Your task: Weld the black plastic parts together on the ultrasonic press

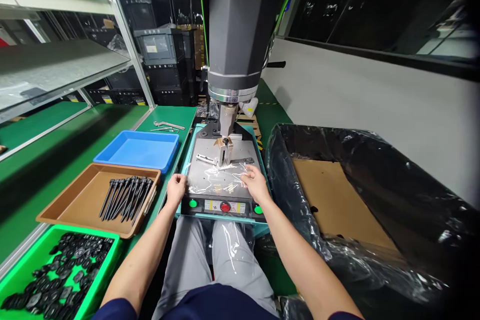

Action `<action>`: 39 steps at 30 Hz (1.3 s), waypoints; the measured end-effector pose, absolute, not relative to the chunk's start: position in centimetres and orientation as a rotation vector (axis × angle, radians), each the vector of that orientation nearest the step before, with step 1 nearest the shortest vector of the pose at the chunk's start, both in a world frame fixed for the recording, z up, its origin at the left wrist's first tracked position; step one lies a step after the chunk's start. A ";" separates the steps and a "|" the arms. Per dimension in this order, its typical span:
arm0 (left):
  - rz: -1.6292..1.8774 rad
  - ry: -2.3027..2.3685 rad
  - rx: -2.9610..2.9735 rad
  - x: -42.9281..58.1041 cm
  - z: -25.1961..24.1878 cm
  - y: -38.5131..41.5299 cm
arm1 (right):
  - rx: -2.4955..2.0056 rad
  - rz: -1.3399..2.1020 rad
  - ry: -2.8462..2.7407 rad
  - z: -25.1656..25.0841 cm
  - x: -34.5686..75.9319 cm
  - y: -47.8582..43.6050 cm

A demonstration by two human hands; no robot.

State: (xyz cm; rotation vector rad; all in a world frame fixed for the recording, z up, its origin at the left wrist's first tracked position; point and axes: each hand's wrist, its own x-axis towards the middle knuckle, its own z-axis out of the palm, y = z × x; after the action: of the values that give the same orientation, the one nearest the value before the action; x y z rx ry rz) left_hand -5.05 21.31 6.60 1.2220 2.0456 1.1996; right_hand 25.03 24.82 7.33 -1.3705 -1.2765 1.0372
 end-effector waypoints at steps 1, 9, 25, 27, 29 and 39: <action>1.252 1.999 1.209 -4.9 7.2 21.2 | -1.303 1.061 -1.223 8.2 25.1 24.8; 1.559 1.475 0.869 -3.8 13.8 24.9 | -1.152 1.056 -1.023 14.8 25.7 29.2; 1.433 1.507 1.015 -1.2 18.5 38.2 | -1.472 0.983 -1.115 19.5 29.3 42.4; 1.425 1.516 1.029 -0.6 18.4 39.3 | -1.509 0.954 -1.140 19.1 29.9 43.9; 1.411 1.521 1.035 -0.1 18.1 40.1 | -1.544 0.932 -1.167 18.5 30.1 45.1; 1.327 1.495 0.979 -0.1 16.4 41.1 | -1.648 0.870 -1.241 15.5 29.6 46.2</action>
State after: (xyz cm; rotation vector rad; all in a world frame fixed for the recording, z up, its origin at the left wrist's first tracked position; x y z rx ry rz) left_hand -0.12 41.11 16.41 0.9787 1.4953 1.3266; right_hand 29.59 46.21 15.46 -1.6483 -1.2408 0.8705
